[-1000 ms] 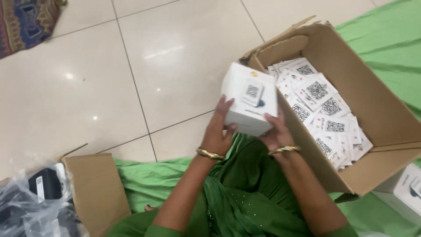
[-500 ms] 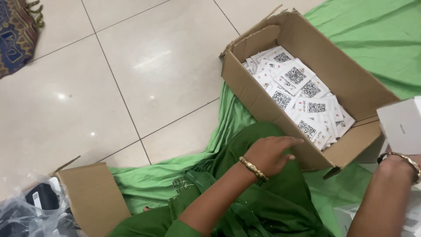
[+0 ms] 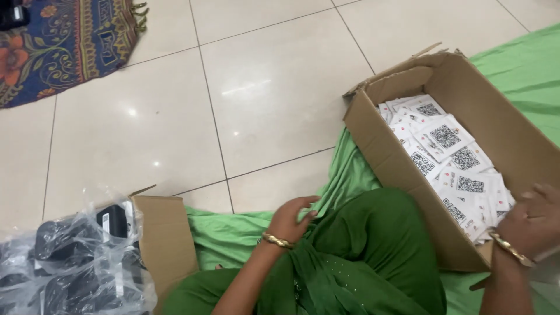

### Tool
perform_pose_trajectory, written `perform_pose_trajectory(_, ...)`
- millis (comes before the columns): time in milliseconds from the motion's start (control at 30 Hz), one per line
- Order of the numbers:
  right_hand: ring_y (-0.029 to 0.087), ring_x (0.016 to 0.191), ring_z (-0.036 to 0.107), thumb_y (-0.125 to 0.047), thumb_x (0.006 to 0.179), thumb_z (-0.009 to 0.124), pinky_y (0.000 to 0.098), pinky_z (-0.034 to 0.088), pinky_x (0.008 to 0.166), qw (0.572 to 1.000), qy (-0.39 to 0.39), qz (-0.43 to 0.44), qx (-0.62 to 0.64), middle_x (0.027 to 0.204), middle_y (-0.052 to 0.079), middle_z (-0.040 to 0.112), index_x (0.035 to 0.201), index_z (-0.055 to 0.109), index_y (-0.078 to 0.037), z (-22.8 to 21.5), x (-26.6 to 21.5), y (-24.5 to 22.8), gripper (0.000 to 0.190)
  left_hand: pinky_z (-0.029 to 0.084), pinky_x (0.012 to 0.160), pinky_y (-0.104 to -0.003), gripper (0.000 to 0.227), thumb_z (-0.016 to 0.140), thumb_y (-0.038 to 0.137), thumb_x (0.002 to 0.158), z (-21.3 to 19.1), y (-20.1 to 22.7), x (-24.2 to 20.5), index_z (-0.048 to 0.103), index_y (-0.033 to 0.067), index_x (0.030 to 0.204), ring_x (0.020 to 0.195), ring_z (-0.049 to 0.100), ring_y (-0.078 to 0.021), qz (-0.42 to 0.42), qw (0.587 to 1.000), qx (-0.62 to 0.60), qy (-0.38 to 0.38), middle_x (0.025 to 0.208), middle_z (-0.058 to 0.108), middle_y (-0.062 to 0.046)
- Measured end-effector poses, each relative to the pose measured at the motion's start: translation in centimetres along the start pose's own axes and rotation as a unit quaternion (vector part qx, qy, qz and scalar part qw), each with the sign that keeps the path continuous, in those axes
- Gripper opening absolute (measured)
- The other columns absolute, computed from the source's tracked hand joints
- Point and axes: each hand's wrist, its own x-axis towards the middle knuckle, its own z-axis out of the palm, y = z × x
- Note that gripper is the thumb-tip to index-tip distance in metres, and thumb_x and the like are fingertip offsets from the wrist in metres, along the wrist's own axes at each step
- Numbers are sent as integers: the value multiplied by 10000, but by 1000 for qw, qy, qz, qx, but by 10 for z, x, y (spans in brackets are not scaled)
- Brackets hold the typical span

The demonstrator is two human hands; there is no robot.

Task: The person is seen unboxing, scanning and then packaging electronic items into boxes.

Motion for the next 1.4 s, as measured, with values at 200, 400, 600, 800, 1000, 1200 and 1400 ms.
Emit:
perform_pose_trajectory(200,314,1117,675,-236,969,755,431,509,999,950,-211,-189,-129,1151,146,734,1157,747,-89,131,-64,-206,239,573,831,-412,357,707,179,885,-25,-74,-10,686,195,1241,990,734,-253,-161,977,97,103,1171,744,-65)
perform_pose_trajectory(400,422,1198,587,-346,926,747,524,437,966,917,-195,-236,-255,1338,246,658,1409,616,-47,184,-64,-163,583,572,843,-418,400,719,246,888,-18,-78,-5,662,218,1283,1007,726,-248,-185,977,100,22,1165,735,-73)
perform_pose_trajectory(600,401,1180,643,-392,1047,621,485,487,1012,927,-302,-30,-219,1309,216,673,1453,611,-134,170,-44,-172,481,569,844,-426,408,711,257,895,-11,-79,0,648,227,1297,1013,723,-257,-180,976,119,-16,1178,728,-82)
perform_pose_trajectory(800,424,1141,653,-432,998,614,487,496,984,901,-344,22,-264,1255,235,684,1407,630,-140,156,8,-154,502,561,844,-442,400,712,282,896,-13,-87,-1,663,248,1292,1047,706,-271,-179,969,169,0,1172,733,-80)
perform_pose_trajectory(1000,477,1133,657,-498,1063,529,576,503,947,883,-337,-55,-322,1291,296,672,1470,616,-103,178,-25,-131,573,461,973,-514,525,771,313,805,-102,-35,-16,650,176,1297,1196,614,-307,-172,879,348,279,1300,670,-102)
perform_pose_trajectory(1200,377,1275,628,-507,932,734,535,477,1024,832,-366,-343,-235,1424,181,655,1350,702,-180,228,-121,-192,532,477,1068,-483,552,746,339,879,-137,-81,-48,621,120,1369,1284,590,-369,-228,842,201,445,1388,651,-147)
perform_pose_trajectory(1400,399,1211,630,-410,938,715,474,490,1037,859,-464,-216,-12,1307,213,670,1311,678,-71,259,-159,-276,505,546,978,-464,777,773,542,795,-84,-114,-1,547,105,1397,1207,653,-359,-336,883,-53,322,1352,618,-193)
